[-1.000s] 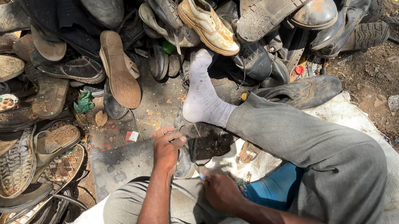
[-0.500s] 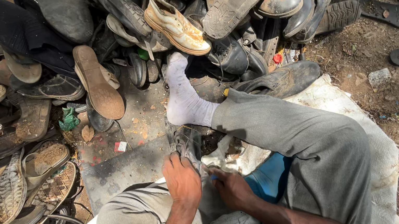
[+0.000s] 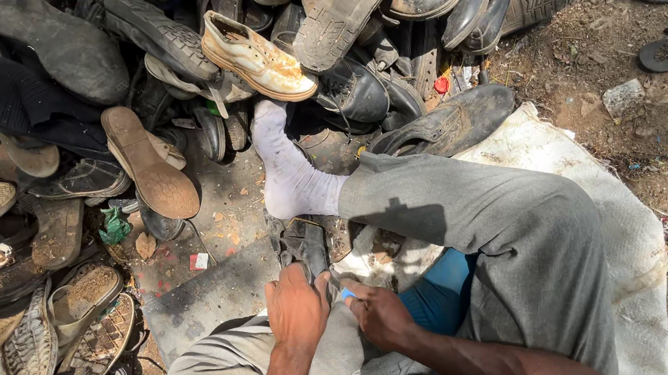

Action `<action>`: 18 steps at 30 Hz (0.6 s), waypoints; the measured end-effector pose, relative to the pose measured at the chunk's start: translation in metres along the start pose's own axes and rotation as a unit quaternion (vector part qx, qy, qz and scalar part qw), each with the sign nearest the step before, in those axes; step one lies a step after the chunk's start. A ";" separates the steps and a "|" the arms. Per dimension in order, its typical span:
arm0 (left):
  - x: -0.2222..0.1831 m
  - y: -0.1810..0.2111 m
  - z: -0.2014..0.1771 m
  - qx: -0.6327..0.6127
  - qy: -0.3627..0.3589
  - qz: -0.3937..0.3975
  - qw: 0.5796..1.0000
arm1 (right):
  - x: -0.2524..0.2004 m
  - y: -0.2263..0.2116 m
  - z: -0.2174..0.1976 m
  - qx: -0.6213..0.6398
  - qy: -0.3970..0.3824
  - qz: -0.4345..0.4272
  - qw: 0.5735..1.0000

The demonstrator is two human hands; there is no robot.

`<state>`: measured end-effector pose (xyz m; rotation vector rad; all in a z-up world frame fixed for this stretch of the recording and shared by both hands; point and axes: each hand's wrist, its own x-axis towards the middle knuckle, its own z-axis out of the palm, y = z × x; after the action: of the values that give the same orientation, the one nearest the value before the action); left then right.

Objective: The person repairs shoes by hand using shears to cut and trim shoe components.

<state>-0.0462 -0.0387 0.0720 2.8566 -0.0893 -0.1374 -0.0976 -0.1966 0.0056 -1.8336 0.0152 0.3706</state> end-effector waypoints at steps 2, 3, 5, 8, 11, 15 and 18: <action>0.008 -0.002 0.000 -0.028 -0.028 0.010 0.999 | 0.004 0.001 -0.003 -0.031 -0.051 0.081 0.995; 0.014 -0.002 0.003 -0.027 -0.025 0.011 0.999 | 0.007 0.002 -0.006 -0.043 -0.045 0.046 0.997; 0.021 -0.005 0.012 -0.139 0.033 0.182 0.973 | 0.015 0.006 -0.007 -0.046 -0.030 0.021 0.998; 0.036 0.009 0.043 -0.318 0.095 0.104 0.938 | 0.028 0.005 -0.021 -0.159 -0.020 -0.064 0.985; 0.042 0.022 0.067 -0.482 0.070 -0.007 0.873 | 0.005 -0.014 -0.043 -0.222 -0.056 -0.013 0.973; 0.028 0.033 0.075 -0.520 0.078 -0.053 0.849 | -0.036 -0.054 -0.073 -0.182 -0.123 0.177 0.959; 0.019 0.027 0.084 -0.498 0.132 -0.029 0.856 | -0.042 -0.038 -0.068 -0.170 -0.064 0.099 0.978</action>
<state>-0.0377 -0.0892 -0.0020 1.8068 0.1013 0.1610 -0.1129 -0.2571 0.0681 -2.1493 0.0478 0.6640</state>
